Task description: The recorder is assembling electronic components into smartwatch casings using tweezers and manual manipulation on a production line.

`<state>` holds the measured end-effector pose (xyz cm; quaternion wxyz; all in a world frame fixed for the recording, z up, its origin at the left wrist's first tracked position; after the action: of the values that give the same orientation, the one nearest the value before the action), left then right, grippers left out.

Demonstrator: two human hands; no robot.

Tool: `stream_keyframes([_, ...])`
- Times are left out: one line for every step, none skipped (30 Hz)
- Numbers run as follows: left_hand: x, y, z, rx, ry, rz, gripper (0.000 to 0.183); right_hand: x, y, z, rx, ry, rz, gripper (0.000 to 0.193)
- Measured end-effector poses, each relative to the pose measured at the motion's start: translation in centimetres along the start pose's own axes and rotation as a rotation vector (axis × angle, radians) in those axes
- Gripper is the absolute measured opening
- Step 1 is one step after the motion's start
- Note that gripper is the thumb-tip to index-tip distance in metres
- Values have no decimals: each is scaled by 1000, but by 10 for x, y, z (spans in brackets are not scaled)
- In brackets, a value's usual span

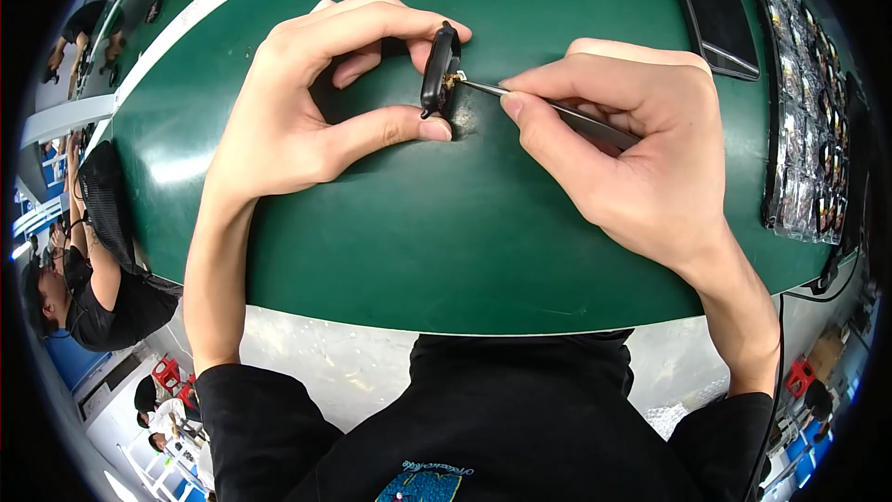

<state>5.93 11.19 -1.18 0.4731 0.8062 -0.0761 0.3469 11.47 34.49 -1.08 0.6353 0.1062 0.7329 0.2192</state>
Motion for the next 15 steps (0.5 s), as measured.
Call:
stream_keyframes([0,0,1,3,-4,-2,76,1,-1,0,1,0,-10,7])
stream_keyframes([-1,0,1,6,-8,-4,76,1,-1,0,3,-1,-20,7])
stream_keyframes([0,0,1,6,-8,-4,76,1,-1,0,3,-1,-20,7])
stream_keyframes([0,0,1,12,7,3,76,1,-1,0,-4,-5,-12,8])
stream_keyframes([-1,0,1,17,22,9,76,1,-1,-1,-11,-8,-3,8])
stream_keyframes([0,0,1,17,24,9,76,1,-1,-1,-13,-8,-5,8])
stream_keyframes([0,1,1,12,19,6,76,1,-1,0,-10,-10,-11,8])
stream_keyframes([1,1,1,7,15,4,75,0,-1,0,-8,-12,-17,8])
stream_keyframes([1,1,1,7,15,3,75,1,0,1,-7,-11,-17,8])
stream_keyframes([1,1,1,2,25,6,75,3,0,1,-34,-54,-45,7])
stream_keyframes([1,1,1,-3,35,10,74,5,-1,1,-60,-97,-72,7])
stream_keyframes([0,1,1,-3,33,9,74,5,-1,1,-59,-97,-72,7])
stream_keyframes([0,1,1,-9,26,5,74,6,-1,1,-61,-88,-71,7])
stream_keyframes([-1,1,1,-16,18,2,74,6,-2,1,-64,-79,-70,7])
stream_keyframes([-1,1,1,-17,18,3,74,6,-2,1,-63,-81,-71,7])
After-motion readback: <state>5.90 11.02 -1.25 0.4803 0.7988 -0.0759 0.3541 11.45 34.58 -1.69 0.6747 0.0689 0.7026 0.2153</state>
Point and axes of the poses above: each hand's wrist, its own z-axis away from the middle knuckle, its own y-axis out of the back of the hand, x = y × z, the point moved 4 cm from there along -z, towards the middle knuckle, and after that the axes turned 13 degrees about -y, right-handed, at the moved point
